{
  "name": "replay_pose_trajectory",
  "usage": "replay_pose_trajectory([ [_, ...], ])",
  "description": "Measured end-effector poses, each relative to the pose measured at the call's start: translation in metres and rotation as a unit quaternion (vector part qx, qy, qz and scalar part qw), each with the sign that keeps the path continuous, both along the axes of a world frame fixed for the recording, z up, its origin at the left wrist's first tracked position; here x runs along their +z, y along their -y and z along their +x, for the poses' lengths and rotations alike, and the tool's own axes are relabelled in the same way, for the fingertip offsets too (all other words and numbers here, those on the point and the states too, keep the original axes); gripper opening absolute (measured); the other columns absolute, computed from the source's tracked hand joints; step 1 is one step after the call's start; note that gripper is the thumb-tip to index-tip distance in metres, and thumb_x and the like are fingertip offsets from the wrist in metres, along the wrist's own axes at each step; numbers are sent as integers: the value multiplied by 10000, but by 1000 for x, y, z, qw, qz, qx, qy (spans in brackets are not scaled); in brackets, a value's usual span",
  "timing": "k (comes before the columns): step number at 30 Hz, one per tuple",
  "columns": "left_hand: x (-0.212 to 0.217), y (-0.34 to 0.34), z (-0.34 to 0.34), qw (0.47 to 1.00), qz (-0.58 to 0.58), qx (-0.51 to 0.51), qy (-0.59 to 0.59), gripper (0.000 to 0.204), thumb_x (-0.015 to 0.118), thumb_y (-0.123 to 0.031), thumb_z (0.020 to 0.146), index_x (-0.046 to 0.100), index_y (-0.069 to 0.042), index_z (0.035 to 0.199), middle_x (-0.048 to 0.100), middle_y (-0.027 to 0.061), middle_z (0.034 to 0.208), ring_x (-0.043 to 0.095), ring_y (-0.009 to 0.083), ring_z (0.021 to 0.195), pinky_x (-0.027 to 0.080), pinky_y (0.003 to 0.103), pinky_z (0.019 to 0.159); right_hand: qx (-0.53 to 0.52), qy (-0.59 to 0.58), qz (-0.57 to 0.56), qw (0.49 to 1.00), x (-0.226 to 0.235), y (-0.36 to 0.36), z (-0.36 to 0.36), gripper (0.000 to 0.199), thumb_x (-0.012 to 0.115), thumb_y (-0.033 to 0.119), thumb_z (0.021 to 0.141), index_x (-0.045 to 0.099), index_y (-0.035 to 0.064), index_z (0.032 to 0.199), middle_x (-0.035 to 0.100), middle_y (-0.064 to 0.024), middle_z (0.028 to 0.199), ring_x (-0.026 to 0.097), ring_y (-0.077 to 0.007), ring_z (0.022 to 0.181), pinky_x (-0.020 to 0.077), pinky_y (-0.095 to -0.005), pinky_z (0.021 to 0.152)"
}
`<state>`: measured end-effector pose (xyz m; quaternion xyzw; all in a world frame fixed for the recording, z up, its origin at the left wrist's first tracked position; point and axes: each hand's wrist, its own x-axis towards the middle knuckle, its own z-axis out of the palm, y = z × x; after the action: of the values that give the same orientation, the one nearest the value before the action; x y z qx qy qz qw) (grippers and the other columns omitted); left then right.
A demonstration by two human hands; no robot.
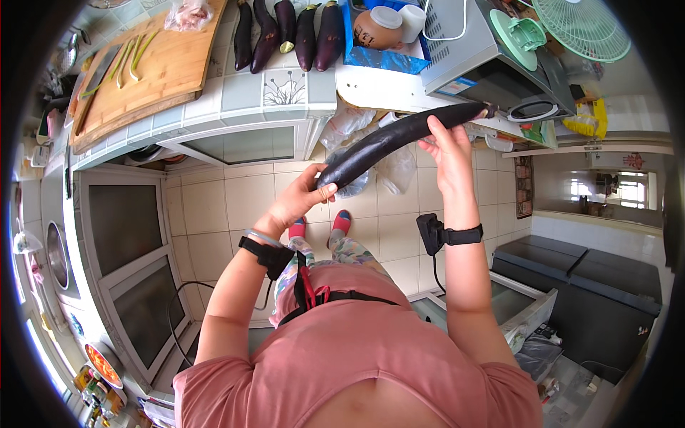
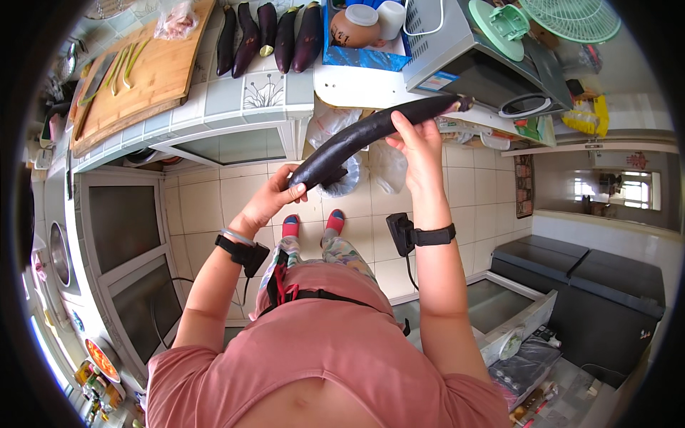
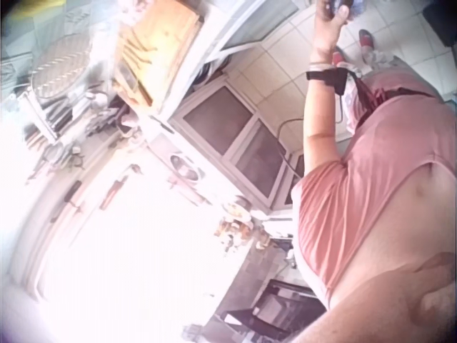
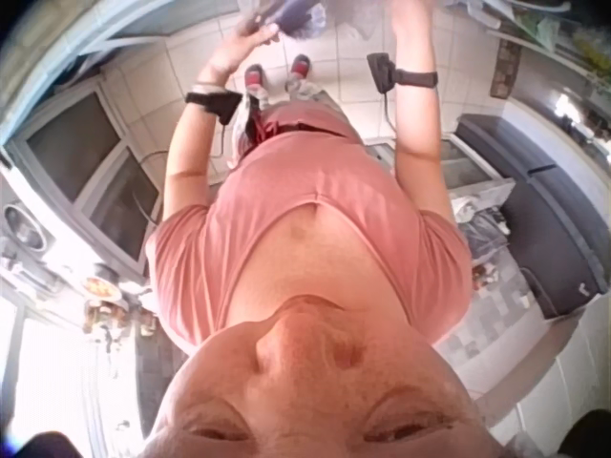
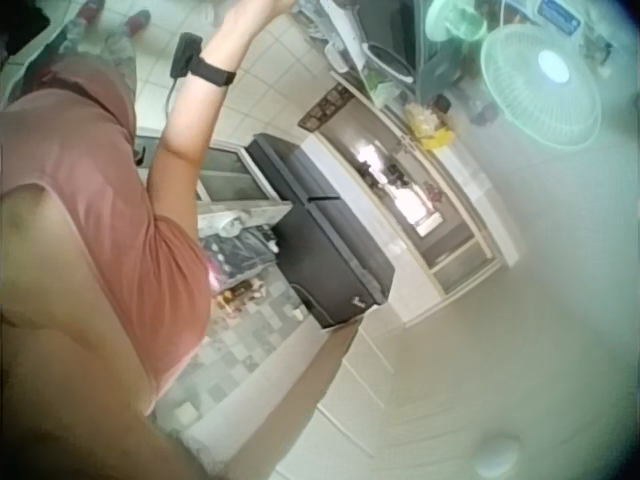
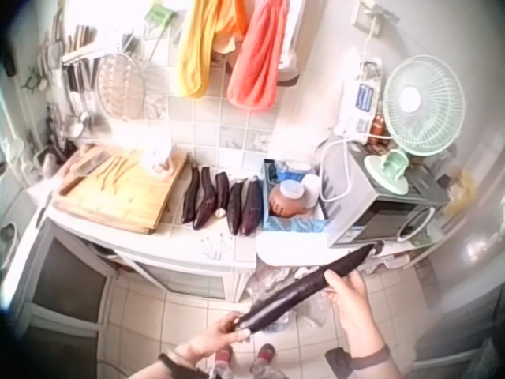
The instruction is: Remove the stems and place eggplants into a plastic bag.
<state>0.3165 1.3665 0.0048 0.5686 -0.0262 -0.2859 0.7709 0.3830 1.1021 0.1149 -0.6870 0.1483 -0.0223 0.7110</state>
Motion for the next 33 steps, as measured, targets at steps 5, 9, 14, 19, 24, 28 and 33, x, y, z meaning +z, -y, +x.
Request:
replay_pose_trajectory([
  [5, -4, -7, -7, 981, -170, -28, -88, 503, 649, -387, 900, 535, -46, 1252, 582, 19, 884, 517, 114, 750, 426, 272, 783, 143, 87, 4, 986, 6, -8, 9, 331, 680, 211, 906, 556, 85, 1186, 614, 13, 1058, 594, -88, 948, 484, -254, 820],
  [9, 4, -2, -7, 970, -220, -44, -96, 538, 623, -425, 905, 541, 1, 1223, 577, 21, 867, 525, 126, 743, 452, 326, 859, 280, 21, 41, 959, -5, -33, -11, 512, 691, 280, 893, 497, 58, 1311, 589, -37, 1192, 545, -163, 1111, 418, -336, 983],
  [14, 2, -3, 0, 964, -219, -84, -122, 600, 563, -488, 926, 518, 24, 1236, 609, 48, 920, 565, 150, 798, 439, 337, 957, 258, -11, 84, 962, -20, -46, -15, 423, 689, 294, 895, 544, 56, 1213, 611, -47, 1134, 570, -160, 1059, 447, -325, 930],
  [19, 10, -5, -4, 995, -94, -20, -6, 577, 687, -377, 890, 464, -38, 1300, 608, 49, 1047, 552, 116, 984, 436, 273, 883, 154, -47, 33, 986, -29, -57, -8, 291, 701, 264, 886, 602, 42, 1045, 625, 16, 903, 580, -69, 776, 462, -221, 662],
  [24, 8, -1, -8, 999, -17, -27, 30, 513, 722, -296, 870, 542, -9, 1254, 619, 36, 1066, 552, 121, 978, 445, 284, 892, 159, -49, -35, 985, -37, -64, -3, 364, 730, 329, 857, 578, 47, 1029, 590, 13, 847, 524, -51, 710, 431, -218, 605],
  [28, 6, -16, -7, 998, -65, 21, 3, 506, 695, -262, 891, 534, -5, 1296, 619, 18, 1085, 544, 93, 945, 441, 256, 844, 242, -35, -7, 970, -28, -76, 8, 427, 590, 343, 963, 543, 18, 1237, 623, -11, 978, 579, -88, 833, 464, -224, 724],
  [33, 7, -54, 32, 985, 26, 165, 32, 446, 677, -261, 904, 570, -7, 1255, 615, -19, 951, 512, 61, 831, 410, 220, 741, 298, -23, -36, 954, -32, -63, 5, 445, 500, 314, 1006, 465, 26, 1345, 618, -101, 1157, 587, -167, 1014, 474, -298, 871],
])
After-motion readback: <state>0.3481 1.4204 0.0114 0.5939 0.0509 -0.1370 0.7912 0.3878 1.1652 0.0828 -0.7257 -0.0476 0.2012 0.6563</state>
